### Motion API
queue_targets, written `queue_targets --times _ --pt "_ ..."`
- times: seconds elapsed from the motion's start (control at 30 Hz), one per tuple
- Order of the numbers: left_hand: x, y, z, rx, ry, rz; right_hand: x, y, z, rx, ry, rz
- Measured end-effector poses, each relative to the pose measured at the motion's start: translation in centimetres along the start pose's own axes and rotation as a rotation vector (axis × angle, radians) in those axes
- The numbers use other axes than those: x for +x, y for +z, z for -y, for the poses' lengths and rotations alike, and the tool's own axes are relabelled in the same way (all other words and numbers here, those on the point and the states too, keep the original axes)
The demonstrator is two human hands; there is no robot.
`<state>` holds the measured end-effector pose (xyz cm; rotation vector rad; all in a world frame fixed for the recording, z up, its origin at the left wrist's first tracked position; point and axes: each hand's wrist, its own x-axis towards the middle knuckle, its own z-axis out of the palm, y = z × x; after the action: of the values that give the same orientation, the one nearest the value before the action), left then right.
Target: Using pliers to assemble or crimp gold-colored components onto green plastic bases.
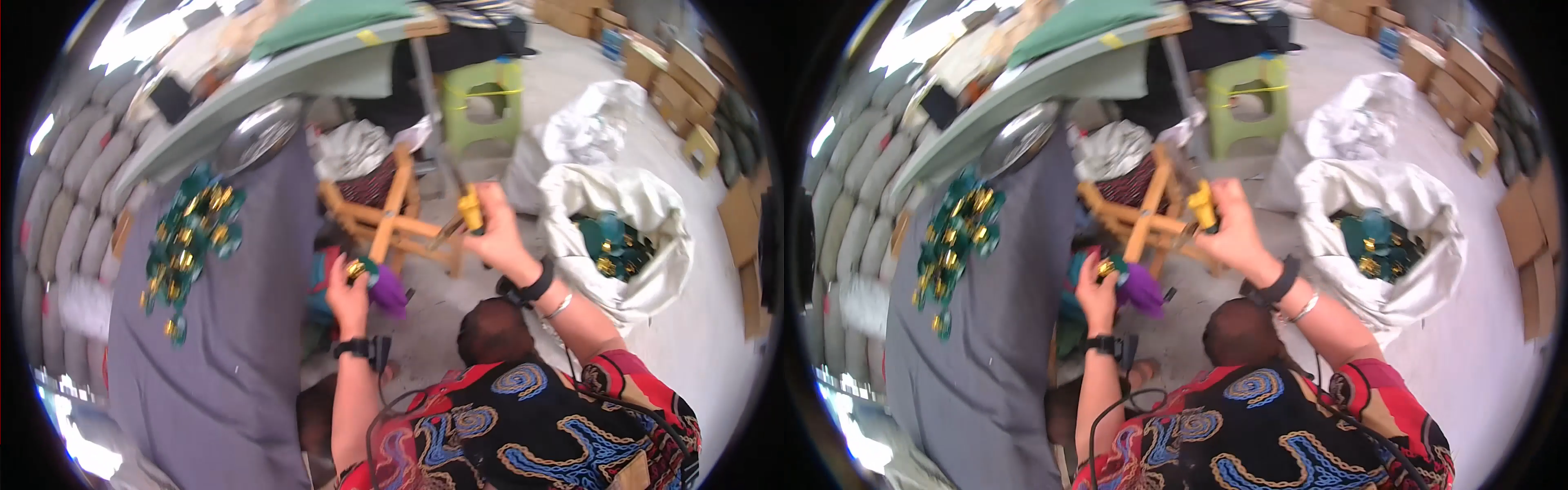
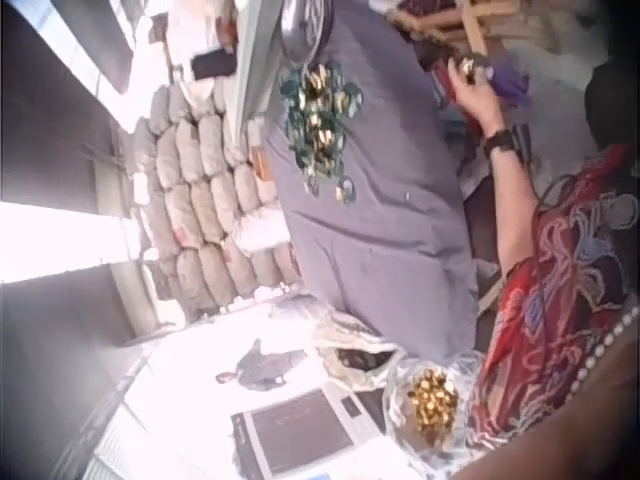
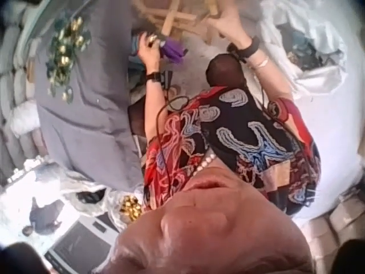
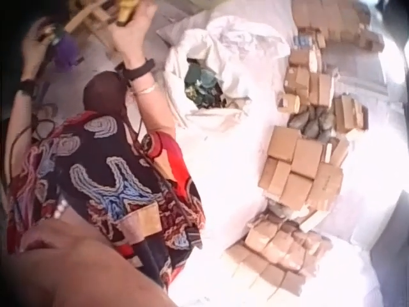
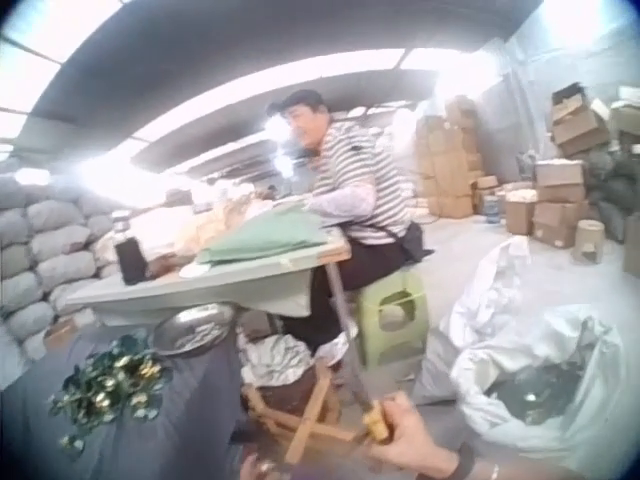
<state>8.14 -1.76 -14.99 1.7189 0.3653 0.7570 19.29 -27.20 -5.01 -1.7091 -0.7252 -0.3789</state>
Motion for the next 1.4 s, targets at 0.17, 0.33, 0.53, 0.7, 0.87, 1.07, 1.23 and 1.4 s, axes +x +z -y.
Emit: queue_targets --times 0.17,0.33,0.53,0.7,0.87,1.07,1.23,1.4 --pt "0.5 4.6 -10.9 -0.352 -0.222 0.134 -3.9 -1.0 -2.4 -0.086 0.272 -0.023" --pt "1.7 16.3 -22.8 -0.393 -0.234 0.786 -4.6 0.1 -4.3 -0.113 0.367 0.035" --pt "0.9 17.8 -23.4 -0.016 0.378 0.586 -2.3 -0.4 -1.1 0.442 0.124 0.16" --pt "5.2 6.9 -19.2 0.029 0.343 0.176 -1.0 -1.3 -1.8 0.202 0.221 0.104" --pt "10.0 -12.5 -21.7 0.374 0.189 -0.419 0.6 1.5 4.5 0.637 0.395 0.246" --pt "9.9 -29.5 -17.4 1.299 -0.306 -0.732 -0.2 3.4 6.4 0.536 0.091 0.324" --pt "7.3 -33.8 -12.1 1.356 -0.431 -0.552 -0.5 4.5 6.9 0.537 0.096 0.379" --pt "8.0 -30.3 -15.7 1.383 -0.177 -0.529 -0.3 5.3 7.5 0.494 0.102 0.38"
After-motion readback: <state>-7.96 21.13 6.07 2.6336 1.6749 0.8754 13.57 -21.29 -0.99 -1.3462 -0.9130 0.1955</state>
